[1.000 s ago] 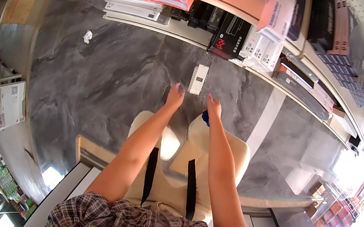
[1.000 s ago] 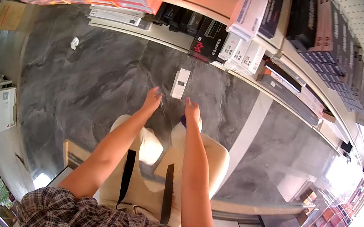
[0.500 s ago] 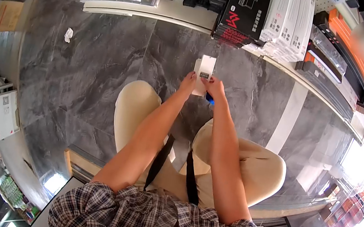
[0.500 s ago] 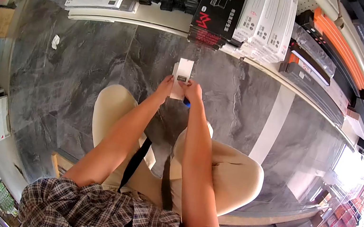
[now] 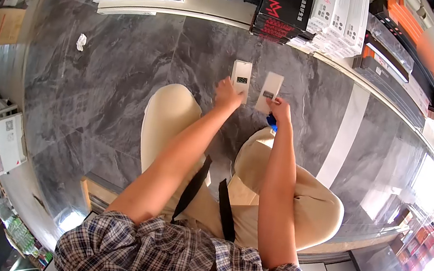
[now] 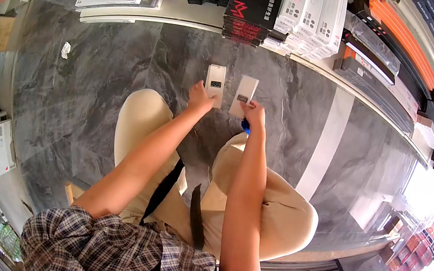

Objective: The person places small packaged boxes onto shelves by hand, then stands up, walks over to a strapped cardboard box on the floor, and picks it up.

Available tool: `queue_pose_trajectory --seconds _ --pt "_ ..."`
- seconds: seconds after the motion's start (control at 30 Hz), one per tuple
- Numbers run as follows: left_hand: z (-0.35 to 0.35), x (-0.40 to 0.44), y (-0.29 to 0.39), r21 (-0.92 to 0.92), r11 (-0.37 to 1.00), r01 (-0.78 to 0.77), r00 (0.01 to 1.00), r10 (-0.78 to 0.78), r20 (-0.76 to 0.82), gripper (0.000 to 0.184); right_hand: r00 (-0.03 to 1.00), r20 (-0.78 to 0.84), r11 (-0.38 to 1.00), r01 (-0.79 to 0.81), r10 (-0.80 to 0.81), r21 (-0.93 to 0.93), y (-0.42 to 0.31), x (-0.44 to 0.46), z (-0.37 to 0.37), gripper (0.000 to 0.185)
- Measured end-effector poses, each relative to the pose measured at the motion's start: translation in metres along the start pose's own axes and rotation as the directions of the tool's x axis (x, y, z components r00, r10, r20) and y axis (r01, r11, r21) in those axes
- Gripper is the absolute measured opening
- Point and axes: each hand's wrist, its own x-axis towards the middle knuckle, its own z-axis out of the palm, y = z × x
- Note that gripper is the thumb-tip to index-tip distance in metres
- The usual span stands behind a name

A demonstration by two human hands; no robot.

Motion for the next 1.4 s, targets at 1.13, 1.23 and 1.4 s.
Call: queue_pose_trajectory --seconds 1.13,1.23,1.4 --pt "-0.026 -0.004 -0.037 -0.125 0.93 0.346 0.925 -0.36 -0.122 0.069 0.918 -0.361 0.863 -0.045 -0.163 -0.504 -0.033 -0.029 0.12 0.062" --pt "-0.013 -0.003 -0.036 -0.15 0.949 0.279 0.945 -0.299 -0.135 0.065 0.791 -0.607 0.922 -0.178 -0.074 -0.344 -0.034 -0.029 0.106 0.058" --pt "-0.003 -0.005 -0.028 -0.001 0.995 0.101 0.979 -0.1 -0.177 0.06 0.833 -0.548 0.907 -0.285 0.075 -0.31 -0.017 -0.018 0.078 0.07"
